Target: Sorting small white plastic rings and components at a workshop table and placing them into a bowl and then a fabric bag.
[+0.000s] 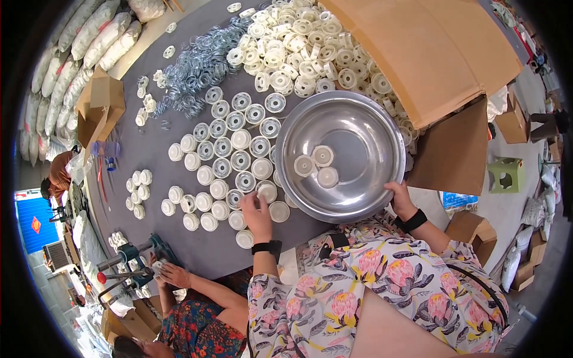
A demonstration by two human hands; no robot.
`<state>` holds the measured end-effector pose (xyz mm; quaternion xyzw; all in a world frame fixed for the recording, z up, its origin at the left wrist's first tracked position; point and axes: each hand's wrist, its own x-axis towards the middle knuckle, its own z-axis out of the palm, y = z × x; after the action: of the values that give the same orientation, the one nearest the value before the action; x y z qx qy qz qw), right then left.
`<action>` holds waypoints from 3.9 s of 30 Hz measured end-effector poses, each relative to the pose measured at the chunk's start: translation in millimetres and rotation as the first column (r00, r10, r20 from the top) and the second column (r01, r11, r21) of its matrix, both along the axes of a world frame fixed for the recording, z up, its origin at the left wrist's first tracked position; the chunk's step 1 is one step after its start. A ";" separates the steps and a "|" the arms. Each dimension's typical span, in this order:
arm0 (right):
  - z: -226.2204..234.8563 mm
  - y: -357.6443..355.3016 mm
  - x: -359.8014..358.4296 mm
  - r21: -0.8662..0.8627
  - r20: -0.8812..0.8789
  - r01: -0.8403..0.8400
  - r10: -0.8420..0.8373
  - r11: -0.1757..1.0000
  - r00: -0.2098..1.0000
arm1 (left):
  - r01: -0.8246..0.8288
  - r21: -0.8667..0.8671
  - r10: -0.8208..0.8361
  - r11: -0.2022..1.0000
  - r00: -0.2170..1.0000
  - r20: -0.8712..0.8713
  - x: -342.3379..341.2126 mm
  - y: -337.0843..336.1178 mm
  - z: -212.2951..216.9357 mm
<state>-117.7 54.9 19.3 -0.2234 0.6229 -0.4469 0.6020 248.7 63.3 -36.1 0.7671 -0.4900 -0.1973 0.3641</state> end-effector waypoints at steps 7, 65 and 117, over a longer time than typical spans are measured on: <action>1.9 1.6 4.5 -0.028 -0.014 -0.013 0.012 1.000 1.000 | 0.160 0.113 -0.186 0.981 0.940 0.285 -3.2 -5.6 3.4; 12.7 -7.2 25.9 -0.031 0.001 -0.090 0.090 0.995 0.996 | 0.036 0.283 -0.200 0.958 0.791 0.578 46.9 25.5 3.6; 25.5 0.0 30.7 0.028 0.033 -0.013 0.012 1.000 0.999 | -0.066 -0.071 0.052 0.995 0.981 -0.189 38.1 -35.4 -8.6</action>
<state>-86.9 54.8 44.9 -0.2112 0.6178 -0.4378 0.6181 286.8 27.9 -44.7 0.7448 -0.4379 -0.2388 0.4433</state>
